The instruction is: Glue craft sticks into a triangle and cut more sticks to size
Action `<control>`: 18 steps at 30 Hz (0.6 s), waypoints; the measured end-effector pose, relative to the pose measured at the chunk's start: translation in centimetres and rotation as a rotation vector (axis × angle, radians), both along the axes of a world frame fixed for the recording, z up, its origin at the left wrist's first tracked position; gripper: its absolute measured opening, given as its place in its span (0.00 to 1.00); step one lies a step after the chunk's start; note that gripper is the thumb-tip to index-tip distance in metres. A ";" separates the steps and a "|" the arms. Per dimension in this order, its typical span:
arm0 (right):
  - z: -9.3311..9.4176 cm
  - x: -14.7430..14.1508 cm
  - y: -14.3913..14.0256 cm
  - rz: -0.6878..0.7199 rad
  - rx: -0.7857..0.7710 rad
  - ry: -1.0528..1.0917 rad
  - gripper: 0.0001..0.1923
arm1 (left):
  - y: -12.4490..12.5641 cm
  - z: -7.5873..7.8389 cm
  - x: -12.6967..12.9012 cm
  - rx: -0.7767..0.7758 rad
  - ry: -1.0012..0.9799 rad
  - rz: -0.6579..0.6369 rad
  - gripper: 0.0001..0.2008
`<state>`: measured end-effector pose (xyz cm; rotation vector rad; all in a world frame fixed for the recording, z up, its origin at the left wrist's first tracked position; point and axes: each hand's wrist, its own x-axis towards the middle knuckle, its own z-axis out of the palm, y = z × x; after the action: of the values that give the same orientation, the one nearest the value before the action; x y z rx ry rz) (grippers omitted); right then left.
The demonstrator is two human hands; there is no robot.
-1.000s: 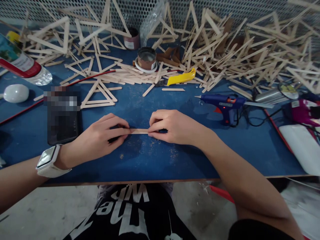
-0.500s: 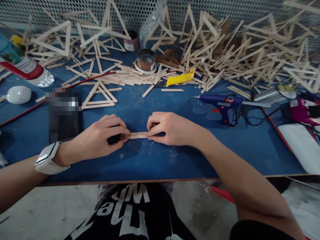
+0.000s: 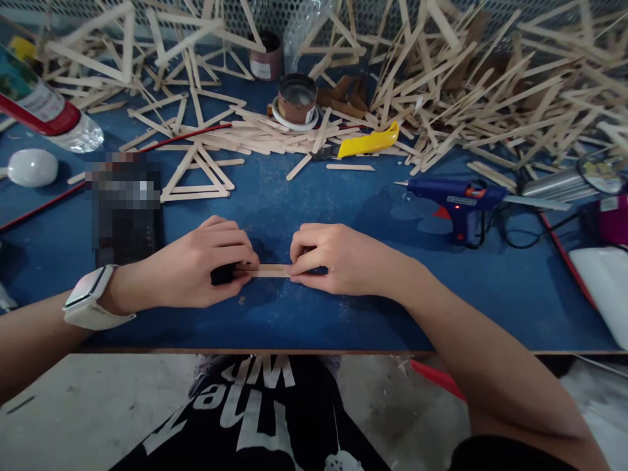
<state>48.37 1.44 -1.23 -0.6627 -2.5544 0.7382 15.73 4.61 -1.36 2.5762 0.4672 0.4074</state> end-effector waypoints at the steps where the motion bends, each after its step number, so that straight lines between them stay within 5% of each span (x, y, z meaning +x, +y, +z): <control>1: 0.0 0.0 0.0 -0.003 -0.001 -0.002 0.13 | 0.0 0.0 0.0 -0.009 0.000 -0.001 0.07; 18: -0.1 -0.1 0.1 -0.031 -0.058 0.019 0.11 | -0.3 0.1 0.1 -0.037 -0.010 0.011 0.08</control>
<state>48.30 1.50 -1.35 -0.7085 -2.5079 0.8077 15.85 4.34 -1.27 2.5354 0.4814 0.4120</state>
